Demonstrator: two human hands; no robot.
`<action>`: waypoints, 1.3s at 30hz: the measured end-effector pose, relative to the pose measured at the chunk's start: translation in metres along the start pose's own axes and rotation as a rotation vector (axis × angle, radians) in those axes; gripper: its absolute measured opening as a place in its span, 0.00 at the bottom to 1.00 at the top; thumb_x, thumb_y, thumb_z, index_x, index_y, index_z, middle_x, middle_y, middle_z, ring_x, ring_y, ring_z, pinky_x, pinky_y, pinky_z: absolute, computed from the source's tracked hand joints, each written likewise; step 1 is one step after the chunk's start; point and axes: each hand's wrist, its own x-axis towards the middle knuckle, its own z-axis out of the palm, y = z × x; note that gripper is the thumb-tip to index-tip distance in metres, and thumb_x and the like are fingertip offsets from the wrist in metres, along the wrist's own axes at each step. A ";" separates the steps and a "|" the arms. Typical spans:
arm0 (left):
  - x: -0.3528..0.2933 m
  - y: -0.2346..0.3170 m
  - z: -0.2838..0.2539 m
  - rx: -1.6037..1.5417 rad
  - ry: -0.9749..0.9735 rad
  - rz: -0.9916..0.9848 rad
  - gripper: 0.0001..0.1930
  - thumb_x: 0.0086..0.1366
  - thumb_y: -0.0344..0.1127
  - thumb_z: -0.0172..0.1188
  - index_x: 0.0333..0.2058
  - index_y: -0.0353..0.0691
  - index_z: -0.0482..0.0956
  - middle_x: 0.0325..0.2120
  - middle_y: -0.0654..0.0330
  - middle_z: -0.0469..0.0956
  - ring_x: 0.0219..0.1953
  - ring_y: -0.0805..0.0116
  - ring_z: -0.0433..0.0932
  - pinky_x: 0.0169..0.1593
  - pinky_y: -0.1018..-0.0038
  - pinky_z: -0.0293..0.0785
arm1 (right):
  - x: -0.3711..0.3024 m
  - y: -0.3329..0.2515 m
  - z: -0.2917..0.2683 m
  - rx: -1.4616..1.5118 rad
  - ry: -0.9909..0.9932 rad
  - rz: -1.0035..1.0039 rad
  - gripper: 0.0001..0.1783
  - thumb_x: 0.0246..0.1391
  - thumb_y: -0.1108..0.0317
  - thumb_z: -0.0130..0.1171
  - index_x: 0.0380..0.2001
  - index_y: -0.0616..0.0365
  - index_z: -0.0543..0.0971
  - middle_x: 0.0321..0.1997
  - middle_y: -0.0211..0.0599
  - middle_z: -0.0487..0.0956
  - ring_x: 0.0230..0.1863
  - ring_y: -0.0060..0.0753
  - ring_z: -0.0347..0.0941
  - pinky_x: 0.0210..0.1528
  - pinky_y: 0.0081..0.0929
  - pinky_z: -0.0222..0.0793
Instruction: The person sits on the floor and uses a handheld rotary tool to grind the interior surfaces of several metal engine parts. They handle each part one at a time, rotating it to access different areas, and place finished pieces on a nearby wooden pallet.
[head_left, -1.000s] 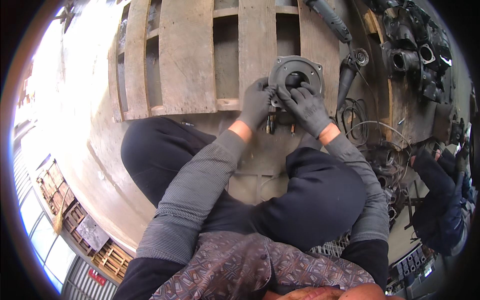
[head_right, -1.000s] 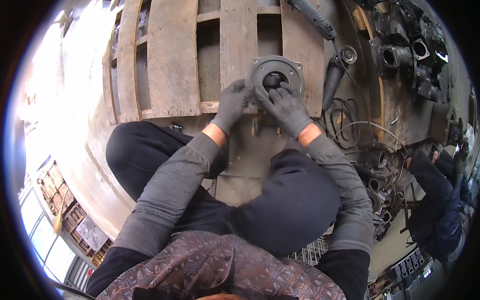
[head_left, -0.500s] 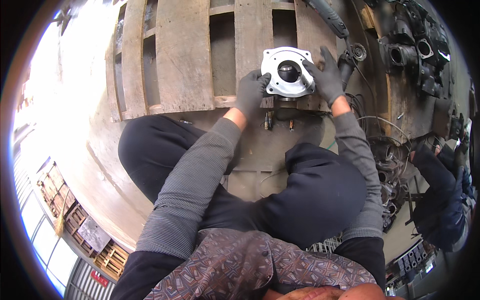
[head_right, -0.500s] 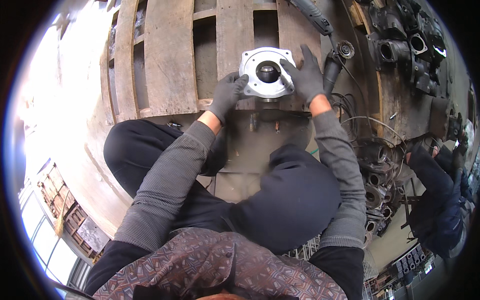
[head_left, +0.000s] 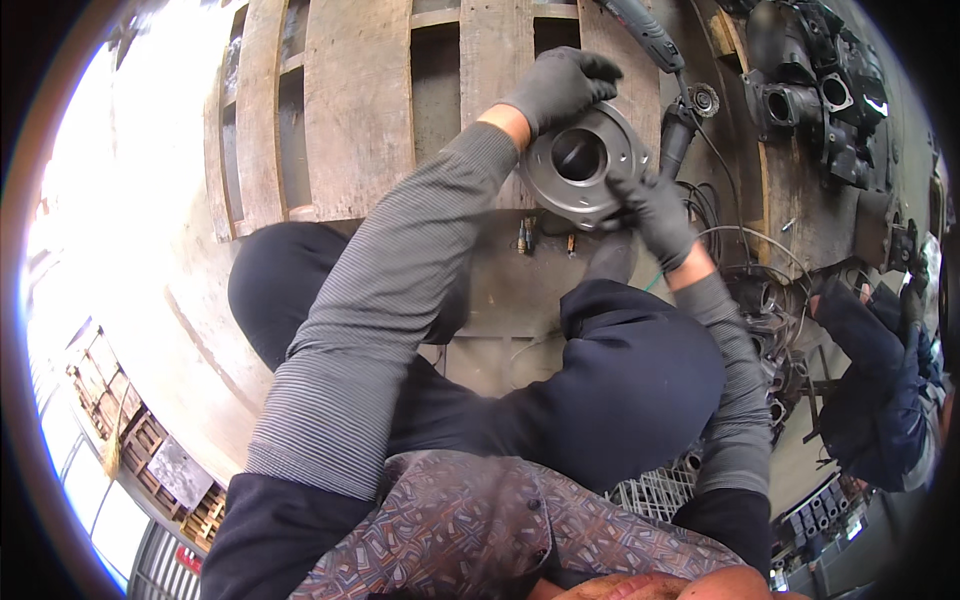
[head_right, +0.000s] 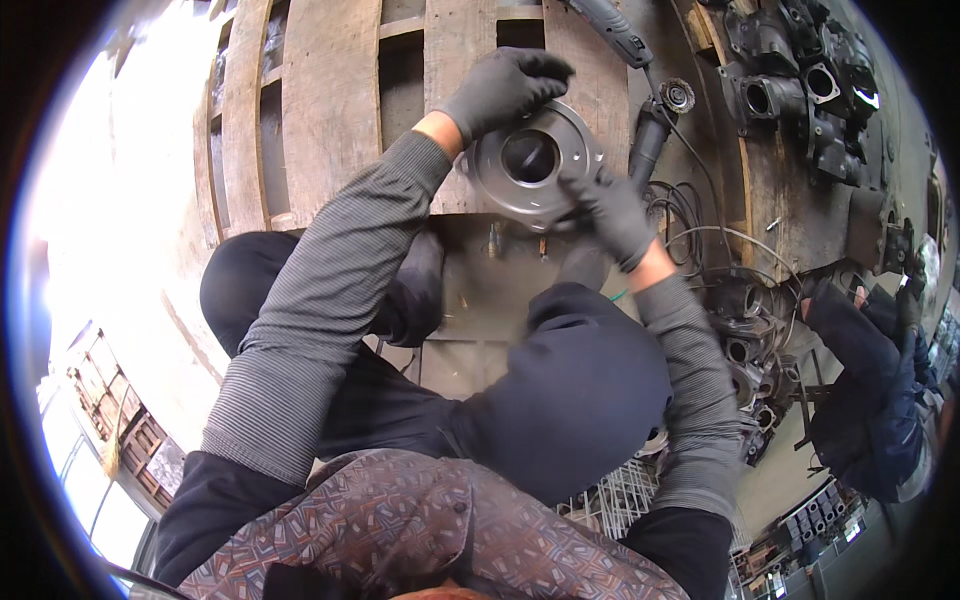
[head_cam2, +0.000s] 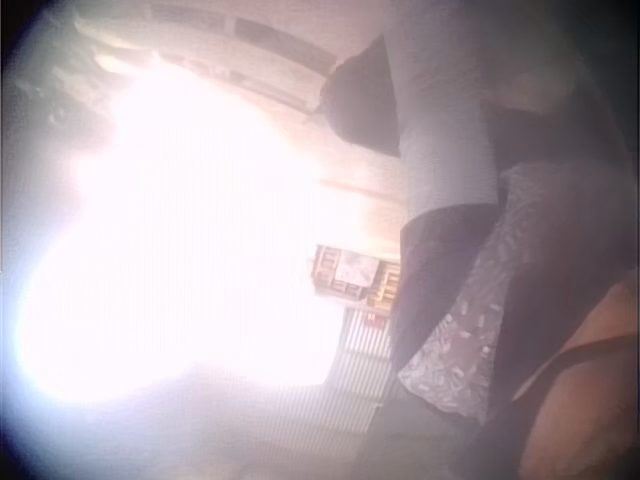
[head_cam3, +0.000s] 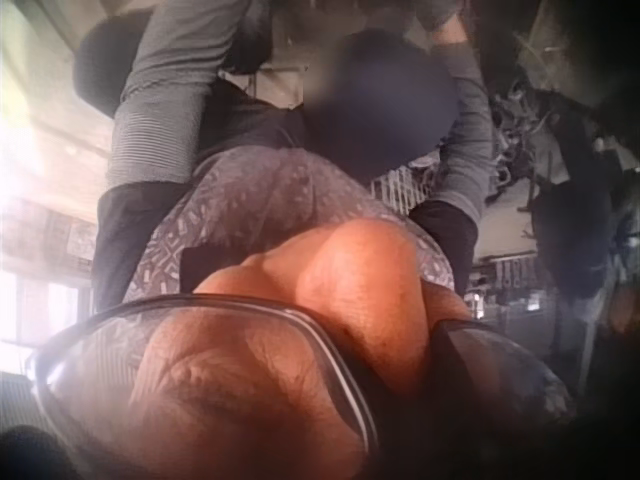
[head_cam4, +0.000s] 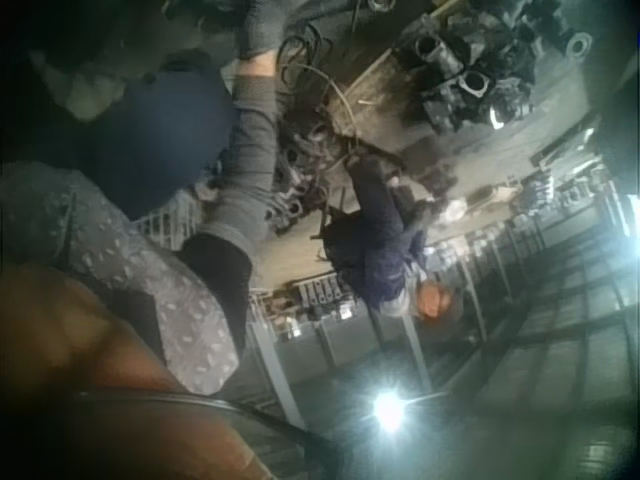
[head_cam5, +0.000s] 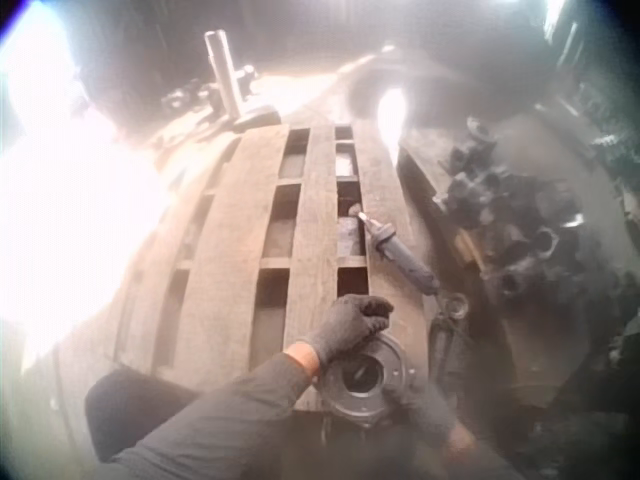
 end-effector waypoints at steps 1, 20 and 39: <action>0.001 -0.001 0.005 0.075 0.151 0.020 0.19 0.67 0.43 0.67 0.54 0.43 0.85 0.48 0.51 0.87 0.48 0.56 0.86 0.54 0.65 0.80 | -0.006 0.025 0.017 0.186 0.014 -0.063 0.17 0.68 0.63 0.63 0.55 0.61 0.79 0.44 0.35 0.85 0.39 0.30 0.85 0.42 0.28 0.87; -0.156 -0.066 0.081 -0.298 0.400 -0.410 0.19 0.72 0.39 0.65 0.53 0.31 0.75 0.42 0.54 0.84 0.40 0.68 0.81 0.44 0.69 0.78 | -0.003 0.051 -0.007 -0.156 0.240 -0.100 0.18 0.68 0.60 0.63 0.54 0.60 0.79 0.32 0.25 0.78 0.29 0.20 0.72 0.33 0.20 0.71; -0.126 -0.090 0.064 -0.228 0.274 -0.493 0.26 0.72 0.46 0.65 0.57 0.30 0.75 0.46 0.48 0.84 0.46 0.64 0.83 0.51 0.67 0.78 | 0.043 0.019 -0.013 -0.430 0.201 -0.200 0.13 0.69 0.60 0.62 0.44 0.60 0.78 0.30 0.27 0.79 0.27 0.19 0.72 0.29 0.20 0.68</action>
